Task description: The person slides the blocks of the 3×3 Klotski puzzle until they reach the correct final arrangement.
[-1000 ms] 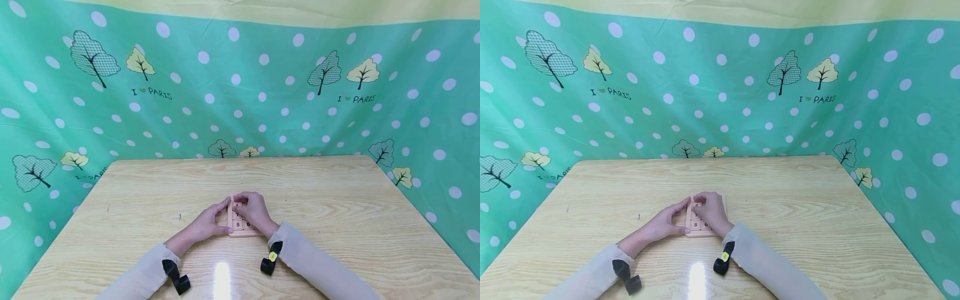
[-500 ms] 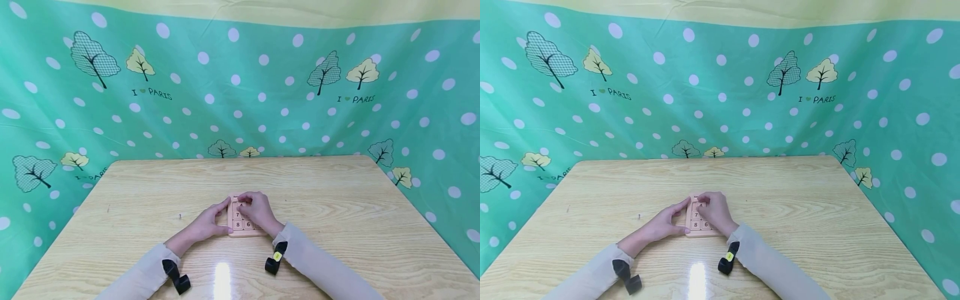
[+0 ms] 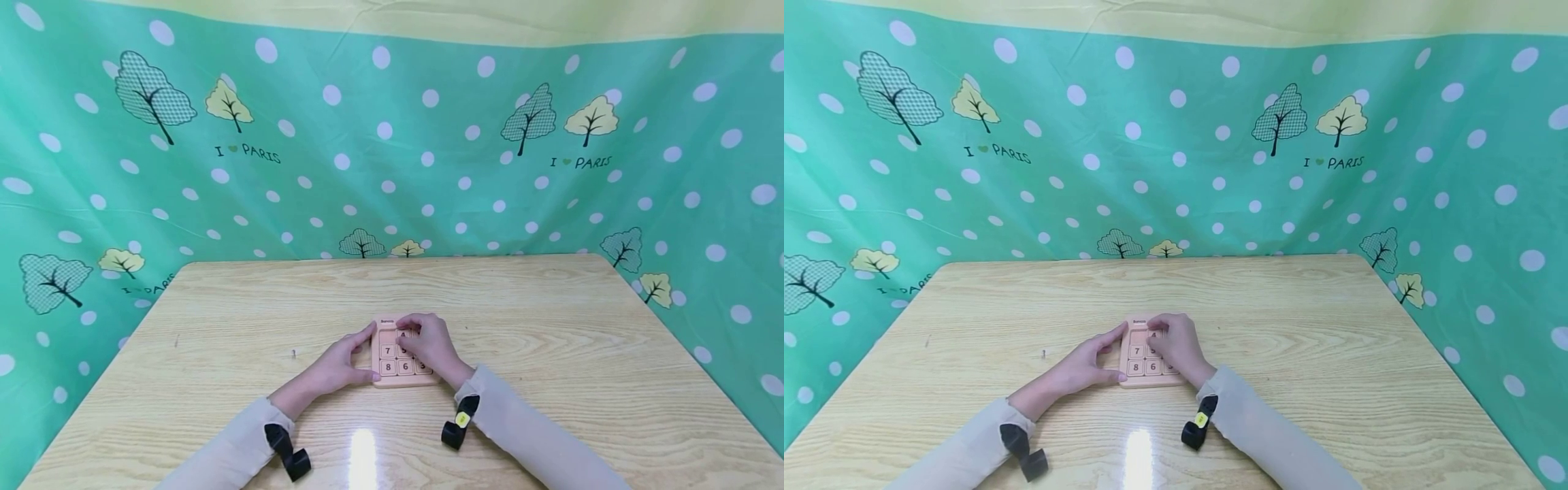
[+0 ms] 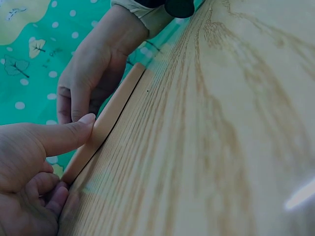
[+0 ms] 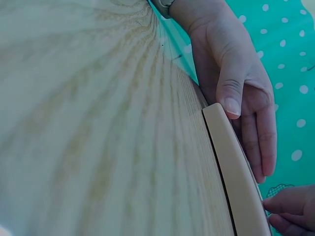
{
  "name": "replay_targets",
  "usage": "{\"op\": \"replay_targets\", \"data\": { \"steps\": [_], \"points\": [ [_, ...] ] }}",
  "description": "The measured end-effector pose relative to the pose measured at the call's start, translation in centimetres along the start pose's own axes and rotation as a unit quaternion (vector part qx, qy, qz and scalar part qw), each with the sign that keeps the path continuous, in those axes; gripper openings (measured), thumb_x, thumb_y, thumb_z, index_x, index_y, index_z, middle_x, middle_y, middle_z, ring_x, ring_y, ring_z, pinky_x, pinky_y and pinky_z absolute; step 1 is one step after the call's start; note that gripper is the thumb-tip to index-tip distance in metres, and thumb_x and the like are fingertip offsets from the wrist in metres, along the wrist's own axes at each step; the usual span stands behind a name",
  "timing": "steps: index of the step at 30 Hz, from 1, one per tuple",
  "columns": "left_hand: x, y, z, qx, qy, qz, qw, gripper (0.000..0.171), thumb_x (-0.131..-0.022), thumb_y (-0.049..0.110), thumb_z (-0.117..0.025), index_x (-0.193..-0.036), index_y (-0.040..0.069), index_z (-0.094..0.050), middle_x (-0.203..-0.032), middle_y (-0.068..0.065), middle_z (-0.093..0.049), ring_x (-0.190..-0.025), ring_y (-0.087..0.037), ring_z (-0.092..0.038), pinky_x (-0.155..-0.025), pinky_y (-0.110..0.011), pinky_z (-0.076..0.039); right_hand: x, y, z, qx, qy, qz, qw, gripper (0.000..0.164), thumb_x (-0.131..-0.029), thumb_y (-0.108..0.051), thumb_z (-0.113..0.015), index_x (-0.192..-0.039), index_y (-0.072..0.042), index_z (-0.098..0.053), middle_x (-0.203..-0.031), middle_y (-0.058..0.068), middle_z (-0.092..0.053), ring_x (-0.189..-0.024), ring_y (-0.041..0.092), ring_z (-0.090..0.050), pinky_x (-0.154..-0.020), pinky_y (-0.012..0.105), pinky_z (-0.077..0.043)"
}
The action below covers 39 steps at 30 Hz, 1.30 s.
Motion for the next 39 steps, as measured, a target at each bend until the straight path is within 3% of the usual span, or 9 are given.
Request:
{"op": "replay_targets", "data": {
  "steps": [10,19,24,33,39],
  "points": [
    [0.1,-0.2,-0.1,0.002,-0.001,0.004,1.0,0.095,-0.073,0.021,-0.081,-0.149,0.01,-0.025,-0.152,-0.014,-0.029,-0.13,-0.04,-0.037,-0.111,-0.048,-0.028,0.5,0.8,0.0,-0.018,-0.025,0.012,0.999,0.025,-0.076,-0.013,-0.077,-0.1,-0.011,-0.073,-0.098,-0.002,-0.068,-0.091,0.015,-0.054,-0.082,0.033,-0.045],
    [0.1,0.1,-0.1,0.001,-0.003,0.001,1.0,0.095,-0.074,0.021,-0.081,-0.149,0.009,-0.025,-0.152,-0.015,-0.029,-0.13,-0.04,-0.037,-0.11,-0.047,-0.029,0.9,0.6,-0.7,-0.037,-0.096,0.024,0.994,0.025,-0.077,-0.022,-0.078,-0.101,-0.018,-0.075,-0.088,-0.001,-0.061,-0.08,0.015,-0.046,-0.067,0.025,-0.04],
    [0.1,0.1,0.0,-0.001,0.0,0.001,1.0,0.095,-0.073,0.022,-0.081,-0.149,0.009,-0.025,-0.151,-0.015,-0.03,-0.129,-0.04,-0.038,-0.111,-0.049,-0.028,0.9,0.5,-0.9,-0.036,-0.104,0.032,0.993,0.023,-0.077,-0.02,-0.079,-0.099,-0.016,-0.076,-0.084,-0.002,-0.059,-0.076,0.015,-0.044,-0.063,0.024,-0.039],
    [0.1,0.2,0.1,-0.001,0.0,0.001,1.0,0.095,-0.073,0.022,-0.081,-0.149,0.009,-0.026,-0.151,-0.014,-0.03,-0.129,-0.04,-0.038,-0.111,-0.05,-0.027,0.9,0.5,-1.2,-0.032,-0.12,0.027,0.992,0.025,-0.076,-0.015,-0.078,-0.101,-0.015,-0.075,-0.089,-0.004,-0.059,-0.085,0.014,-0.045,-0.07,0.024,-0.041],
    [0.1,0.2,0.1,-0.003,-0.001,0.002,1.0,0.095,-0.073,0.023,-0.081,-0.149,0.01,-0.026,-0.151,-0.014,-0.031,-0.129,-0.04,-0.038,-0.111,-0.049,-0.027,0.9,0.3,-1.2,-0.017,-0.114,0.034,0.993,0.027,-0.075,-0.015,-0.079,-0.102,-0.014,-0.075,-0.089,-0.005,-0.061,-0.082,0.013,-0.044,-0.067,0.024,-0.04]
  ]
}}
Point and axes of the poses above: each hand's wrist, its own x-axis away from the middle knuckle, its own z-axis out of the back of the hand, y = z × x, the point moved 10 cm from there along -x, towards the middle knuckle
